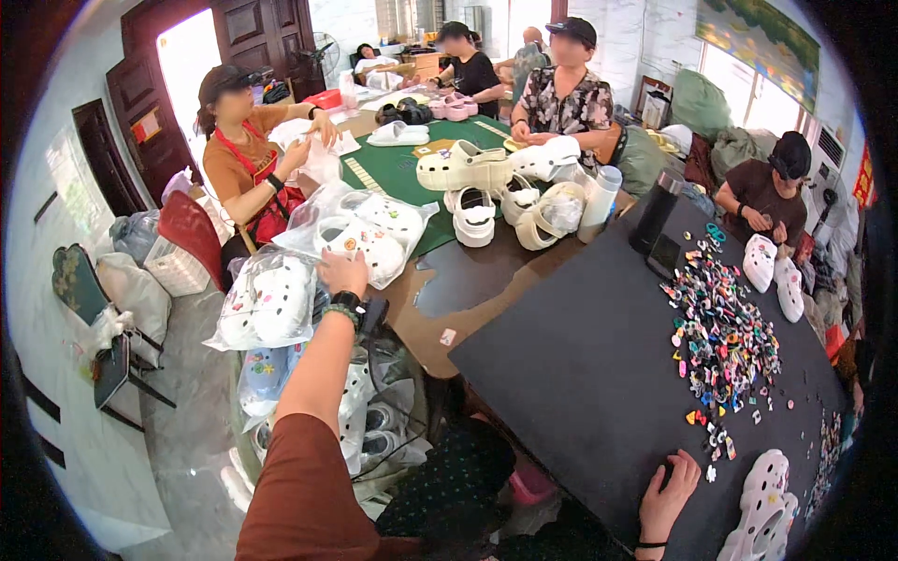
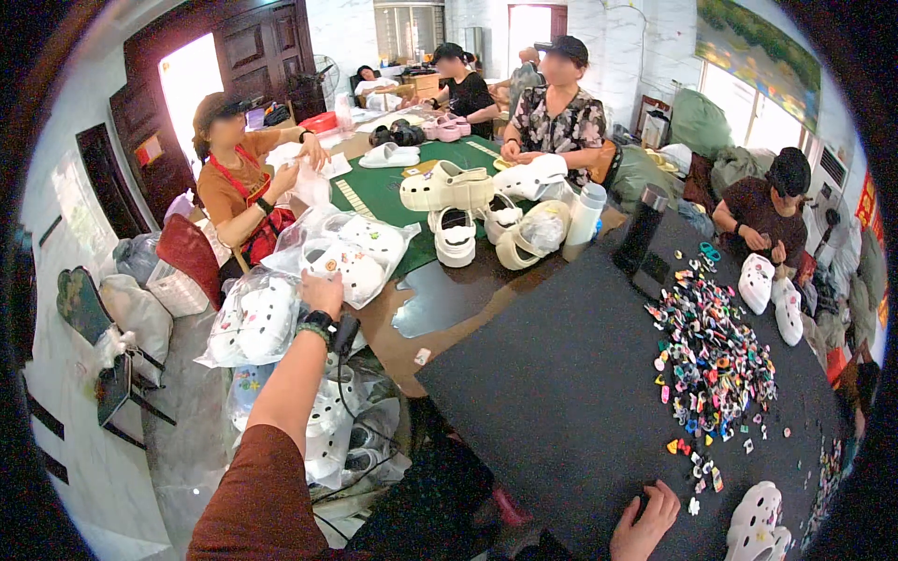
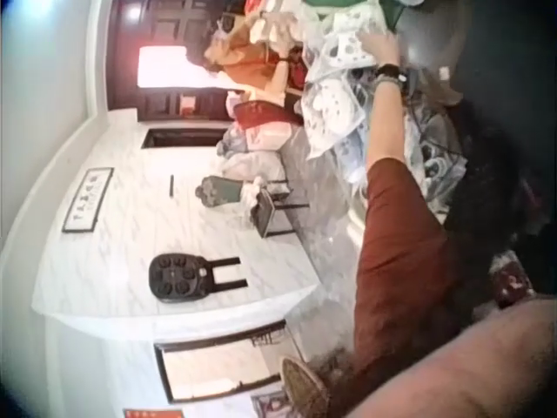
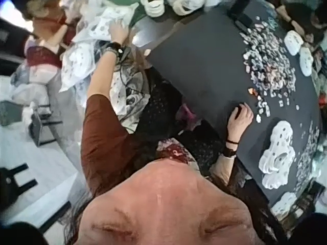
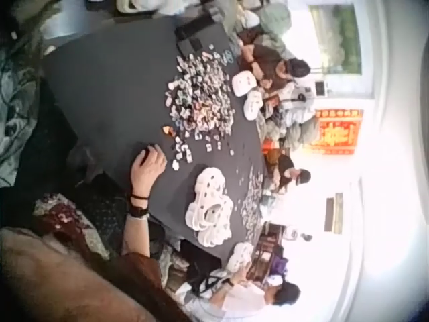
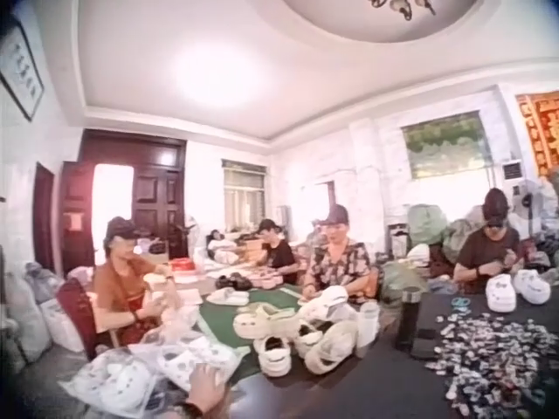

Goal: Attaching decorative charms to the holes of clogs.

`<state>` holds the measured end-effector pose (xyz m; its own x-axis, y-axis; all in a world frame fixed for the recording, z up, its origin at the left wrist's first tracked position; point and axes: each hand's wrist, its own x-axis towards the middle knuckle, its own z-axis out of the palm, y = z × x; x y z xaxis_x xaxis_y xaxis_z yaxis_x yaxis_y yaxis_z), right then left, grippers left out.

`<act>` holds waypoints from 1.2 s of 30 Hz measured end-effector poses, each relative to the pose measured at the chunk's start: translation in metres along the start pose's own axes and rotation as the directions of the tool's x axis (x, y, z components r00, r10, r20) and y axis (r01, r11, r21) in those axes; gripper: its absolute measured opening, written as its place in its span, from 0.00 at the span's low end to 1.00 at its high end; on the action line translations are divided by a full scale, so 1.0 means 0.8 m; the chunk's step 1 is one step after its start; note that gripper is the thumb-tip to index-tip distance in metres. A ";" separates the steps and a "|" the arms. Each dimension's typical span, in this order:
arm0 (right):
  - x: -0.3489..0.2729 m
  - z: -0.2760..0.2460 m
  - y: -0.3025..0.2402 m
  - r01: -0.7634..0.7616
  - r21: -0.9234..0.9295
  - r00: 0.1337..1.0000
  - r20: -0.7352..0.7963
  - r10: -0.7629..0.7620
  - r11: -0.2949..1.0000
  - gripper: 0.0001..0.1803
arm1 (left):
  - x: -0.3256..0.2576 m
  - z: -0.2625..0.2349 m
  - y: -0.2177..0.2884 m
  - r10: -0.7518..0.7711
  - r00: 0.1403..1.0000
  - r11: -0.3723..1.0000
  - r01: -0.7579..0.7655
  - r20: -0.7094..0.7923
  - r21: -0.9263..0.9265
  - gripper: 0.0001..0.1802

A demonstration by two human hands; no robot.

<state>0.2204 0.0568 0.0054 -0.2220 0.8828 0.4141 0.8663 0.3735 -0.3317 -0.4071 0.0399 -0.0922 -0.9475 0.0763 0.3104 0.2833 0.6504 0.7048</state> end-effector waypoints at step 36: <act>-0.004 0.041 0.071 0.068 0.054 0.992 -0.108 -0.062 0.996 0.12 | 0.146 0.107 -0.155 0.106 0.550 0.255 0.790 0.829 -0.557 0.17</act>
